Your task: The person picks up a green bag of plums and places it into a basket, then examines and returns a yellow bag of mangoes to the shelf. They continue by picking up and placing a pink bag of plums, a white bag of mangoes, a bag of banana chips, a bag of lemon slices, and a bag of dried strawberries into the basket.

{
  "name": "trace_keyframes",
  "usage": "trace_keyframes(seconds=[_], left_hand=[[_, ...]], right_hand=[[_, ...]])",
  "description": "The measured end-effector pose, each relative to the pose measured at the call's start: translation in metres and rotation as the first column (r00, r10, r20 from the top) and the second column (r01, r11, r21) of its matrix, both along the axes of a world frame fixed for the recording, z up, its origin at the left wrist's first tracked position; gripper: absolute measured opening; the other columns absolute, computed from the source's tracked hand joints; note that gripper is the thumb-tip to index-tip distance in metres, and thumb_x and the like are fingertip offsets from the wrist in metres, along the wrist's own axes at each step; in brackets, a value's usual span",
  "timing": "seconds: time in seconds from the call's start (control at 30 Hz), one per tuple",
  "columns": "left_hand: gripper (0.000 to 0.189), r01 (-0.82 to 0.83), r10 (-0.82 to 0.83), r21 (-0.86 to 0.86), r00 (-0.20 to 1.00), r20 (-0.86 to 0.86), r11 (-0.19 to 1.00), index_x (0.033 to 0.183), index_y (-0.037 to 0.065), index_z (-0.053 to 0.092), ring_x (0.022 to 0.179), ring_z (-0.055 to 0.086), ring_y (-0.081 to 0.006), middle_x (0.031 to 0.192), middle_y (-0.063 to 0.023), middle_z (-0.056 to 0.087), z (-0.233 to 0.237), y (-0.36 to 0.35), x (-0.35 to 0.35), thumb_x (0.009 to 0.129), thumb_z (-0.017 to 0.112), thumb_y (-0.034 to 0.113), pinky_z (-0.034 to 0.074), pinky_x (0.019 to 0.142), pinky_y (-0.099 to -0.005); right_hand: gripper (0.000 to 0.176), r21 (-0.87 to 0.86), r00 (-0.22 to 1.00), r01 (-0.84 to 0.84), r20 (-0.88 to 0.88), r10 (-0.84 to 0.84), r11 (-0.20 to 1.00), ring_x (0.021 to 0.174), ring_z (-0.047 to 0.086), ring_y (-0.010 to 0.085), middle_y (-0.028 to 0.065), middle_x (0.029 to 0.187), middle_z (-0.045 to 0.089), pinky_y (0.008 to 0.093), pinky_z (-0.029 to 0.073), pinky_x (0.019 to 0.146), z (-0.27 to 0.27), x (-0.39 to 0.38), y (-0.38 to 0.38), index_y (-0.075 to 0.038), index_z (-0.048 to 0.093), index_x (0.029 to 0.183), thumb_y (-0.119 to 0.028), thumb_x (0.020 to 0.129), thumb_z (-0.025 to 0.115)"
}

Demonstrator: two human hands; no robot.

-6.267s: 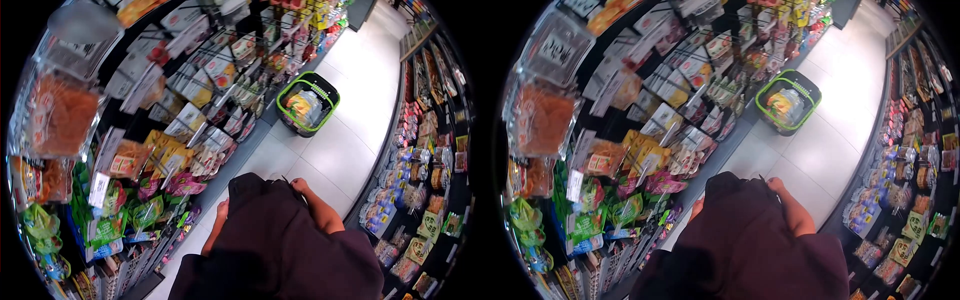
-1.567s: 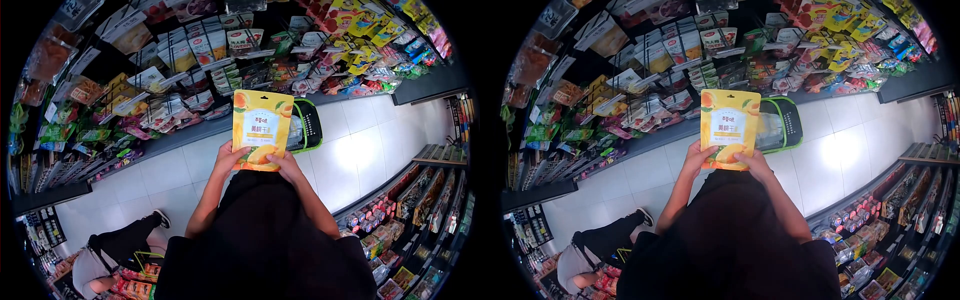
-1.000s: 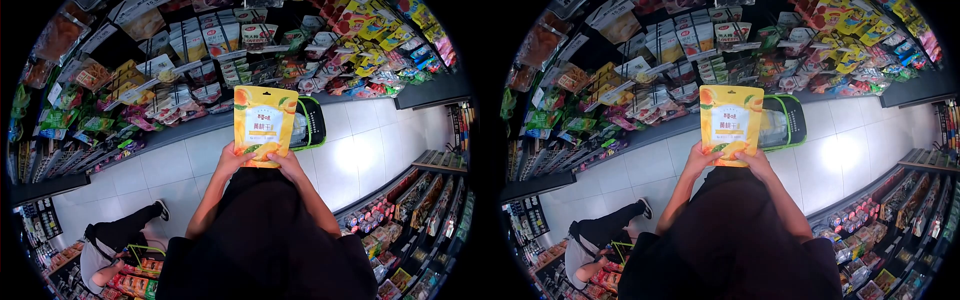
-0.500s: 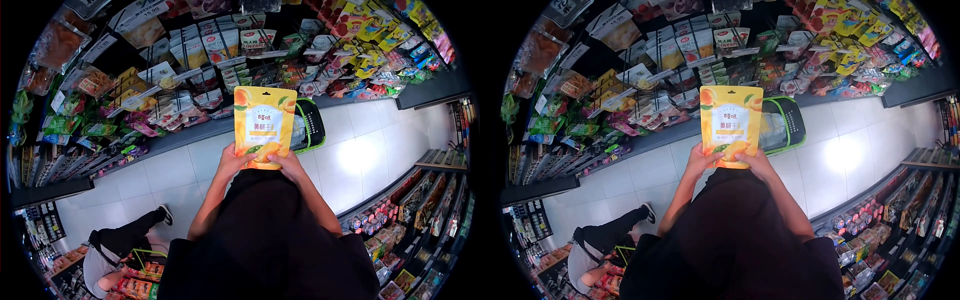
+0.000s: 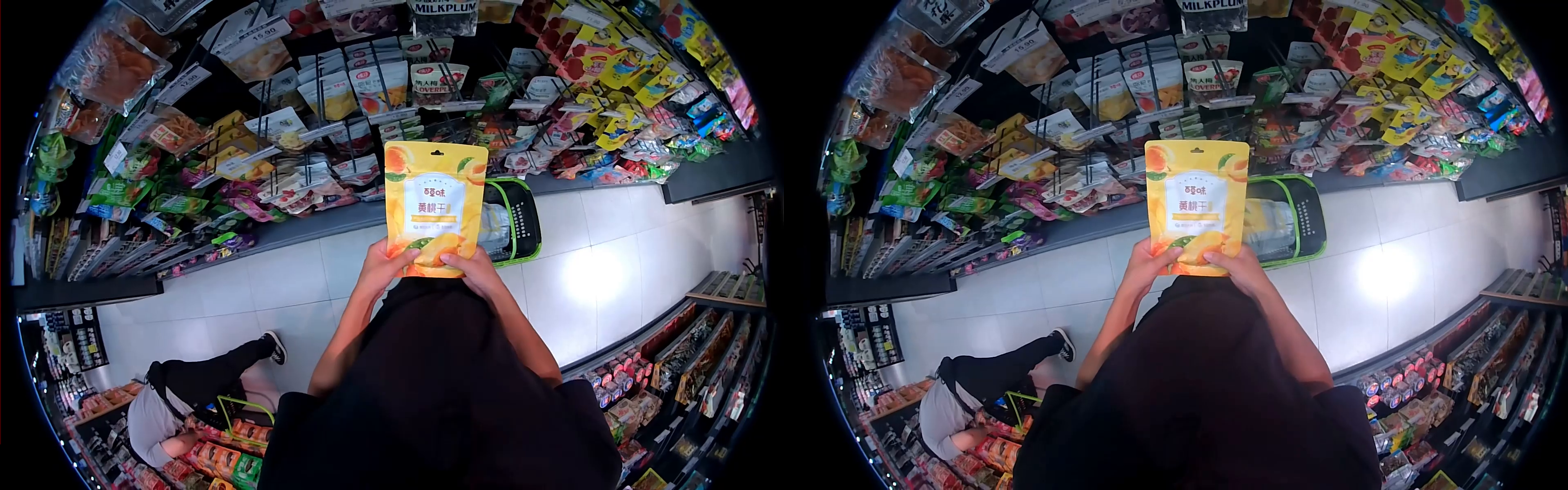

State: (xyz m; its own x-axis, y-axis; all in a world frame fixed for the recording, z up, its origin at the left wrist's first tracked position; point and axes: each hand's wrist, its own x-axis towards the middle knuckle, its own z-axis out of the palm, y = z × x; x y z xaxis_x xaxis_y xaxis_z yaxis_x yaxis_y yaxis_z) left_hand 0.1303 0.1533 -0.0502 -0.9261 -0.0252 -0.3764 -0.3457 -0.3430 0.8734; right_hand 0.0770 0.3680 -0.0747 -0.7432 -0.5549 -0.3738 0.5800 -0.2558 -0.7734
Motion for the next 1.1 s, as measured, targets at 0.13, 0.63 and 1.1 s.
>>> trace_keyframes(seconds=[0.13, 0.63, 1.1], left_hand=[[0.035, -0.034, 0.033, -0.001, 0.999, -0.013, 0.999, 0.117, -0.006, 0.062, 0.093, 0.065, -0.0133, 0.108, -0.0099, 0.069, 0.001, 0.002, -0.003, 0.087, 0.072, 0.008, 0.053, 0.081, -0.0272], [0.033, -0.078, 0.077, -0.043, 0.997, -0.028, 0.996, 0.116, -0.005, 0.063, 0.092, 0.065, -0.0125, 0.107, -0.0099, 0.07, 0.01, 0.012, -0.02, 0.087, 0.072, 0.01, 0.054, 0.08, -0.0266], [0.027, -0.081, 0.075, -0.265, 0.997, -0.035, 0.961, 0.108, -0.005, 0.068, 0.084, 0.065, -0.0093, 0.097, -0.0074, 0.072, 0.01, 0.02, -0.024, 0.088, 0.073, 0.012, 0.054, 0.074, -0.0245]], right_hand=[[0.037, 0.03, 0.999, -0.041, -0.008, 0.041, 0.999, 0.101, 0.065, 0.0178, 0.0103, 0.111, 0.067, 0.0307, 0.051, 0.092, 0.006, -0.008, 0.002, 0.004, 0.059, 0.12, -0.006, 0.086, 0.07], [0.038, 0.136, 0.985, -0.062, -0.151, 0.082, 0.989, 0.097, 0.065, 0.0155, 0.0084, 0.109, 0.068, 0.0292, 0.052, 0.087, 0.009, -0.021, 0.009, 0.003, 0.062, 0.117, -0.007, 0.082, 0.073], [0.035, 0.114, 0.984, -0.043, -0.166, 0.061, 0.993, 0.096, 0.065, 0.0149, 0.0083, 0.106, 0.069, 0.0291, 0.052, 0.085, 0.001, -0.025, 0.015, 0.003, 0.063, 0.114, -0.01, 0.083, 0.073]])
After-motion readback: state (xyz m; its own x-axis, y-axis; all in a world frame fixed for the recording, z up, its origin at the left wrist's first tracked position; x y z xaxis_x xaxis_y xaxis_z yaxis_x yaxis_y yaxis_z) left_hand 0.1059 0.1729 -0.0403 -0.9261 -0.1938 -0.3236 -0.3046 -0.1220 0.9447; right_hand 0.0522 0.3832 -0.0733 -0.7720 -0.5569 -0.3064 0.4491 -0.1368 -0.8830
